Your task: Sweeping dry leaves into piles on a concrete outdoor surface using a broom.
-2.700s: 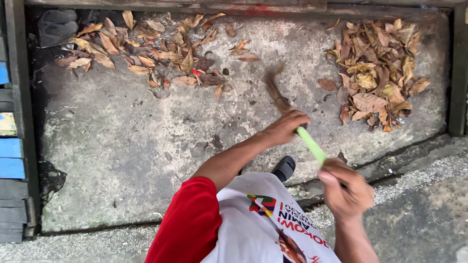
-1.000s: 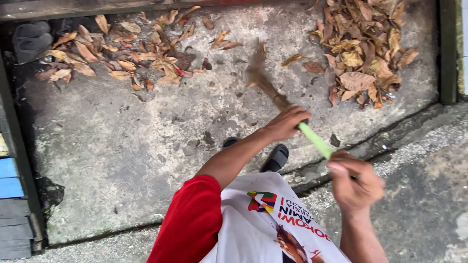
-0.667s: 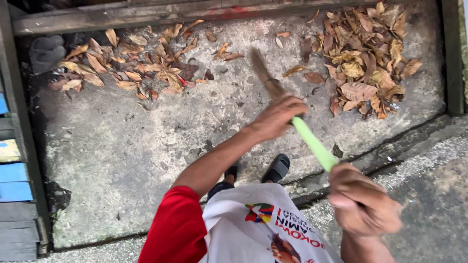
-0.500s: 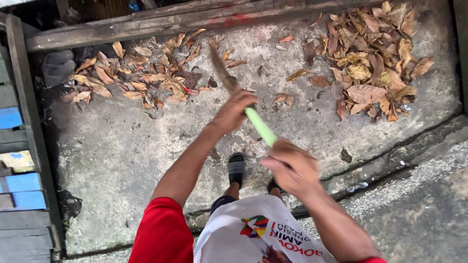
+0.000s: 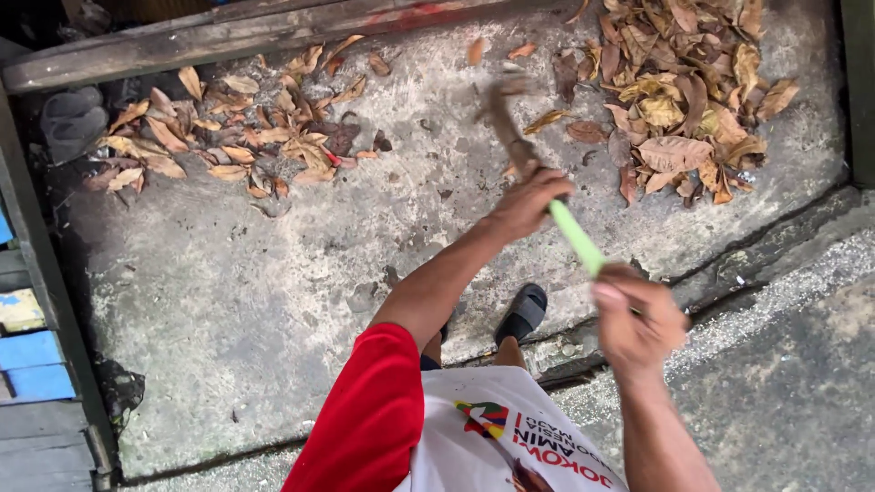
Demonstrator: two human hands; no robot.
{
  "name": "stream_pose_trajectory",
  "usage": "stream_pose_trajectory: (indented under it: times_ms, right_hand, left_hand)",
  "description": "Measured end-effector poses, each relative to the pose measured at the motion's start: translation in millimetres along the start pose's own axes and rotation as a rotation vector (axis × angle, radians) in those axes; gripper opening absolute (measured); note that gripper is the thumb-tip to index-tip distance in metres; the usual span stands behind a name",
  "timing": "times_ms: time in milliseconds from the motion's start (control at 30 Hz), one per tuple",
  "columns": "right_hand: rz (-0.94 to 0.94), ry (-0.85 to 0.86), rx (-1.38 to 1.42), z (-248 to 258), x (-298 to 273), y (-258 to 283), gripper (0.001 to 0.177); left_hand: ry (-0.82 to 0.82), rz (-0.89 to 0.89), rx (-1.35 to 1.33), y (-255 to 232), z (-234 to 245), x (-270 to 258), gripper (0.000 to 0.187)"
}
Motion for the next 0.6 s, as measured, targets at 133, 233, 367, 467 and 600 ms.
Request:
stream_pose_trajectory:
  times_ms: [133, 233, 367, 467, 600]
  right_hand:
    - [0.072, 0.03, -0.068, 15.9, -4.3, 55.8, 0.031]
    - [-0.009, 0.111, 0.075, -10.2, -6.4, 87.3, 0.025]
    - [0.012, 0.111, 0.206, -76.3, 2.5, 90.3, 0.022]
    - [0.078, 0.143, 0.23, -117.8, -12.6, 57.6, 0.015]
    - [0.018, 0.172, 0.216, -141.0, -21.7, 38.0, 0.013]
  left_hand:
    - [0.086, 0.025, 0.114, -69.9, 54.9, -16.8, 0.061]
    - [0.048, -0.047, 0.107, -99.0, 118.0, -69.7, 0.054]
    - [-0.028, -0.062, 0.184, -76.3, 179.7, -142.4, 0.05]
    - [-0.082, 0.052, 0.206, -26.6, 187.4, -185.0, 0.053]
    - [-0.188, 0.077, 0.113, 70.5, 116.5, -215.7, 0.053]
Point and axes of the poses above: each hand's wrist, its own x-axis towards the middle knuckle, its own z-axis out of the back of the hand, y = z × x, the point moved 4 cm from there along x, towards the middle knuckle, and after that the axes turned 7 degrees about x, right-handed, at the moved point
